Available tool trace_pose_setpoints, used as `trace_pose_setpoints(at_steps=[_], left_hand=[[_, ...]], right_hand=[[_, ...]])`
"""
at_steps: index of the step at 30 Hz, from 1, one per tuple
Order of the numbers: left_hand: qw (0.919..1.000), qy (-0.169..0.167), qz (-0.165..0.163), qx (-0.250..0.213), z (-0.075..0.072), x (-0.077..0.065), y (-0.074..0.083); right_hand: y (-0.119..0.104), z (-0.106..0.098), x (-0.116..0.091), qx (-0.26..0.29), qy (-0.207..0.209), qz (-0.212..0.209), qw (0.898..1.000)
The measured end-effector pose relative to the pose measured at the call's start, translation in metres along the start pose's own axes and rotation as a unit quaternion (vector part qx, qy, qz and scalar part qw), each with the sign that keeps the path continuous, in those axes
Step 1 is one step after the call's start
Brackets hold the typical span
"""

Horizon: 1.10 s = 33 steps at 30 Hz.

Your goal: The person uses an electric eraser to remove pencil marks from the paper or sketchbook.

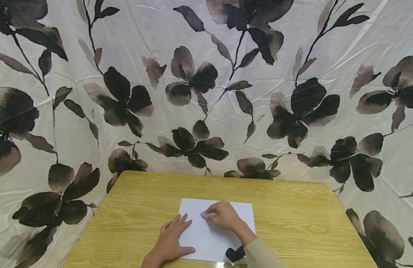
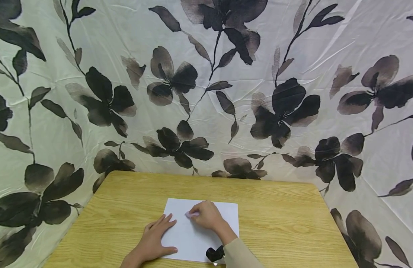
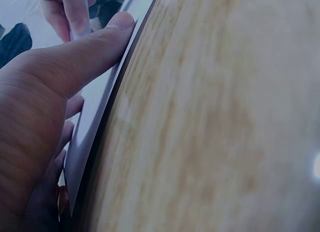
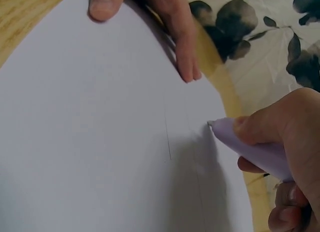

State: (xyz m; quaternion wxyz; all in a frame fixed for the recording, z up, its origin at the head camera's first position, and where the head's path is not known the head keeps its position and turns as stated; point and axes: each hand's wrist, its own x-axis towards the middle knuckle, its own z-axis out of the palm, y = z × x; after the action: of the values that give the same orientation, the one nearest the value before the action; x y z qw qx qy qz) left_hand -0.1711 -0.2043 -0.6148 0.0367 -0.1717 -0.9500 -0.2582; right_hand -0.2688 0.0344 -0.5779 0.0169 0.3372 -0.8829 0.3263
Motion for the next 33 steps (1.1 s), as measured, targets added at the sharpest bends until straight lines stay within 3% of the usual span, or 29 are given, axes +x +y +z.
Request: trace_pose_setpoints(at_steps=[33], left_hand=[[0.9999,-0.005,-0.007,0.009,-0.0006,-0.0014,-0.0012]], right_hand=[[-0.0050,0.0026,0.0028,0.011,-0.004,-0.005,1.000]])
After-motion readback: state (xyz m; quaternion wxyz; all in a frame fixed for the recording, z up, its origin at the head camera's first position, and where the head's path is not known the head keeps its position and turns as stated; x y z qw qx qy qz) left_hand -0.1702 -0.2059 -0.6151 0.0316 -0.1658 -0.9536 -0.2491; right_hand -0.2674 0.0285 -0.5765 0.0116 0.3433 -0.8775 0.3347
